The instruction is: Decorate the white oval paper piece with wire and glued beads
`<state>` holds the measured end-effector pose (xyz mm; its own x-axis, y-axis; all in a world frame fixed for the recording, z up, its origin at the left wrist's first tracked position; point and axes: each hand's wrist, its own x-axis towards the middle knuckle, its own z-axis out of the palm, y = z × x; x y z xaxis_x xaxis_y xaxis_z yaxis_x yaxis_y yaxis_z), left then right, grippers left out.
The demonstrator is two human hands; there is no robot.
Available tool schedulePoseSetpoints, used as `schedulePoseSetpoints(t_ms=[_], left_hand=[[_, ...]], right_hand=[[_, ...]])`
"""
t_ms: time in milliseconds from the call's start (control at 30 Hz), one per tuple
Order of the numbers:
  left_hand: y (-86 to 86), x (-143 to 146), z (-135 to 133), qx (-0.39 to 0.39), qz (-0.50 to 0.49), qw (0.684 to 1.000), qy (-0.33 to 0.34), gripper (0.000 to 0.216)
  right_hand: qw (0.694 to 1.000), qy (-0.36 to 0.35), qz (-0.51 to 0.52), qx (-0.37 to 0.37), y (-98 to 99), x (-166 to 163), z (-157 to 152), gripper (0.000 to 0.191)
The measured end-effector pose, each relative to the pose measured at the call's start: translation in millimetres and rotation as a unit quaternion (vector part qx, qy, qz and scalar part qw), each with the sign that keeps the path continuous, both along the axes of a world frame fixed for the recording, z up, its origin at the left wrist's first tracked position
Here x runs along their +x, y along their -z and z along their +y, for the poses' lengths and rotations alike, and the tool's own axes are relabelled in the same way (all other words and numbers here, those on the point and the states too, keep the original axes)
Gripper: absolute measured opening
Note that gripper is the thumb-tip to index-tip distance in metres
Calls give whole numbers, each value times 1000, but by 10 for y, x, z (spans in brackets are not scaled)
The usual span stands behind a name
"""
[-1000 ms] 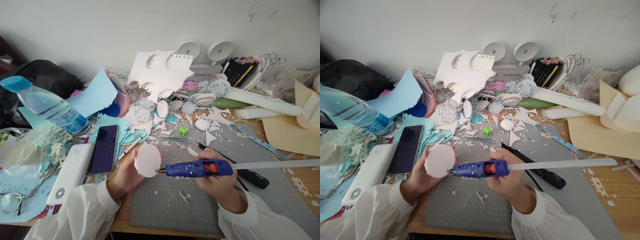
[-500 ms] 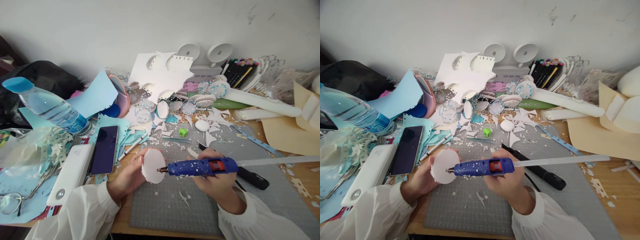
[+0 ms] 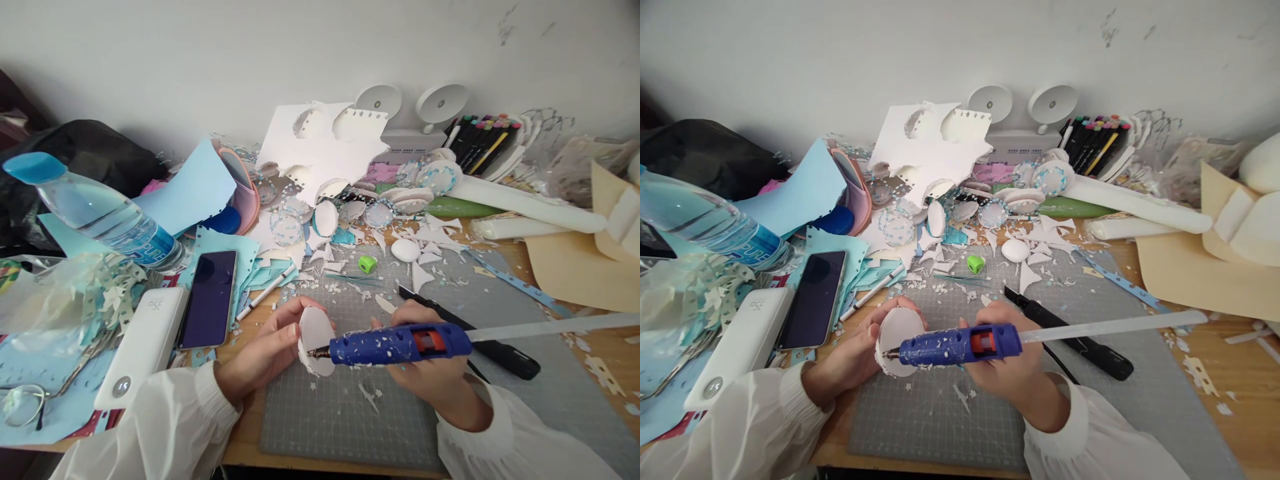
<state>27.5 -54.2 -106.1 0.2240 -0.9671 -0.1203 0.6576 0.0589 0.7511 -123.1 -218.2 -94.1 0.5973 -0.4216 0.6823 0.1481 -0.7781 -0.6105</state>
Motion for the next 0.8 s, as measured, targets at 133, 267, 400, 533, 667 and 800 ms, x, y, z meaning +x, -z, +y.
schedulePoseSetpoints(t_ms=[133,267,400,533,667,800], left_hand=[[-12,-3,-5,-4,0,1000,5,53],[-18,-7,-5,-9,5,1000,4,51],[-15,-5,4,-5,-7,1000,4,50],[-5,5,9,-5,-4,1000,8,51],[-5,11,10,0,3,1000,-1,52],[-18,7,24,4,9,1000,-16,53]], right_hand=[[1000,-1,-1,-23,7,2,-8,23],[1000,-7,-2,-21,-9,8,-7,22],[999,9,-24,28,-39,12,-6,23],[1000,6,-16,18,-24,24,-4,22],[1000,8,-16,17,14,39,16,24],[999,14,-14,28,33,11,-15,22]])
